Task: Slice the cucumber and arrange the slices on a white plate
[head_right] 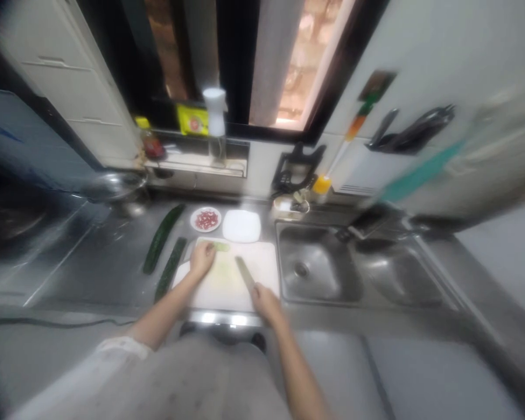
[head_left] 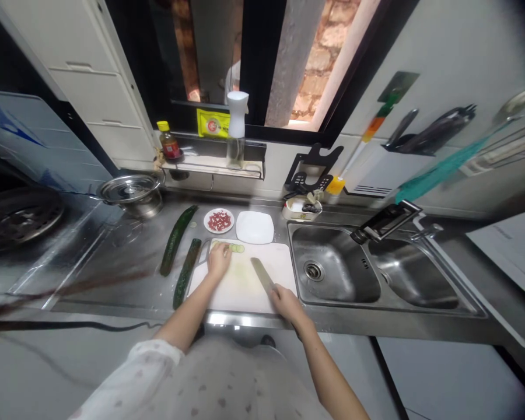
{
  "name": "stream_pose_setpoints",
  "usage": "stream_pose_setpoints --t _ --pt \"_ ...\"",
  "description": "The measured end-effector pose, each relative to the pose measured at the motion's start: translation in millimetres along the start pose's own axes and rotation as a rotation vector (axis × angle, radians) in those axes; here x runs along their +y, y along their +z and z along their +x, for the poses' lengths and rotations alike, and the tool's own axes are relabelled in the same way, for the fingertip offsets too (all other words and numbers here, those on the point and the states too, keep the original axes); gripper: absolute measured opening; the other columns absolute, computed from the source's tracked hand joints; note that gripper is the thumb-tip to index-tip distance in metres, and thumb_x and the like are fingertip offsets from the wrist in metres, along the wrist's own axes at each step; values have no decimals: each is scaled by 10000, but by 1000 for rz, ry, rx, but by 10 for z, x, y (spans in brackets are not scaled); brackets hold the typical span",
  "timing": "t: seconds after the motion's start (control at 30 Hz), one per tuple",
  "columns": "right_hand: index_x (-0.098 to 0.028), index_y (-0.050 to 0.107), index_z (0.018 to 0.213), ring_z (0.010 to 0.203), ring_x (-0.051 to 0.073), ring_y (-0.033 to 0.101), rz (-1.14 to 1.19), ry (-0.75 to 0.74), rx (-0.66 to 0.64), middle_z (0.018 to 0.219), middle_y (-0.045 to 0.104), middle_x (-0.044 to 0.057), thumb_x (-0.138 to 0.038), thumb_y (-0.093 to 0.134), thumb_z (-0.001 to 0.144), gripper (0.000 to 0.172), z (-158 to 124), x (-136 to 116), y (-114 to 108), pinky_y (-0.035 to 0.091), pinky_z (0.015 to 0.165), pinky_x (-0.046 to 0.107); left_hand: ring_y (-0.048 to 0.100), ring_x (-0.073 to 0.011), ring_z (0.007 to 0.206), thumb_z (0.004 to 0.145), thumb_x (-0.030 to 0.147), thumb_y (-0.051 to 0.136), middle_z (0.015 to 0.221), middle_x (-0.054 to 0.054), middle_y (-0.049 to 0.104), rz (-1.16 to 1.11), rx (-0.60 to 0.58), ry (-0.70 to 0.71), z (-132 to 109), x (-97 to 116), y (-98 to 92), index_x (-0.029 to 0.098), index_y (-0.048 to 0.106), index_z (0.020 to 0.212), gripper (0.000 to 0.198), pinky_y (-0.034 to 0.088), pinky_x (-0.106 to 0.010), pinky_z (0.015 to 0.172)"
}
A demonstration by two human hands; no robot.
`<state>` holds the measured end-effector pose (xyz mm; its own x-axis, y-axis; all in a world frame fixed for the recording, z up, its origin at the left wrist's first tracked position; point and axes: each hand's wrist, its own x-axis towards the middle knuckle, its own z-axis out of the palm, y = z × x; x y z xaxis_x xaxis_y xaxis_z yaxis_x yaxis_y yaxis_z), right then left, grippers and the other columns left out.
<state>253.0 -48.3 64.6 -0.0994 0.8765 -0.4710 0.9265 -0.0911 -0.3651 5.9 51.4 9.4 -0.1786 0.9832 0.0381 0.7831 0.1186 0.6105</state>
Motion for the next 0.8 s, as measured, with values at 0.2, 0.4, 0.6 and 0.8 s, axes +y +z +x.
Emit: stream_pose_setpoints --t 0.2,0.4,0.6,0.8 --pt "-172 590 1007 837 154 580 2 -7 10 958 678 74 -306 356 957 275 1 22 29 277 631 231 535 -235 1086 892 247 466 1129 -110 601 175 -220 125 171 225 88 217 605 1200 339 401 -328 934" --pt "-180 591 1001 836 147 579 1 -3 17 965 677 66 -316 377 954 258 2 44 59 268 623 230 545 -231 1050 914 197 403 1088 -132 593 282 -291 140 250 300 136 186 647 1075 292 408 -323 914" --pt "-185 585 984 824 147 580 8 5 17 950 674 63 -329 381 957 251 0 78 78 263 620 232 543 -228 1048 899 178 416 1091 -111 596 271 -258 156 309 323 156 194 652 1008 261 418 -314 891" --pt "-183 587 984 824 149 583 -6 4 27 950 675 62 -340 371 960 269 -1 87 89 250 604 234 592 -205 927 874 233 491 943 -74 665 186 -232 114 281 362 114 201 649 931 171 421 -276 776"
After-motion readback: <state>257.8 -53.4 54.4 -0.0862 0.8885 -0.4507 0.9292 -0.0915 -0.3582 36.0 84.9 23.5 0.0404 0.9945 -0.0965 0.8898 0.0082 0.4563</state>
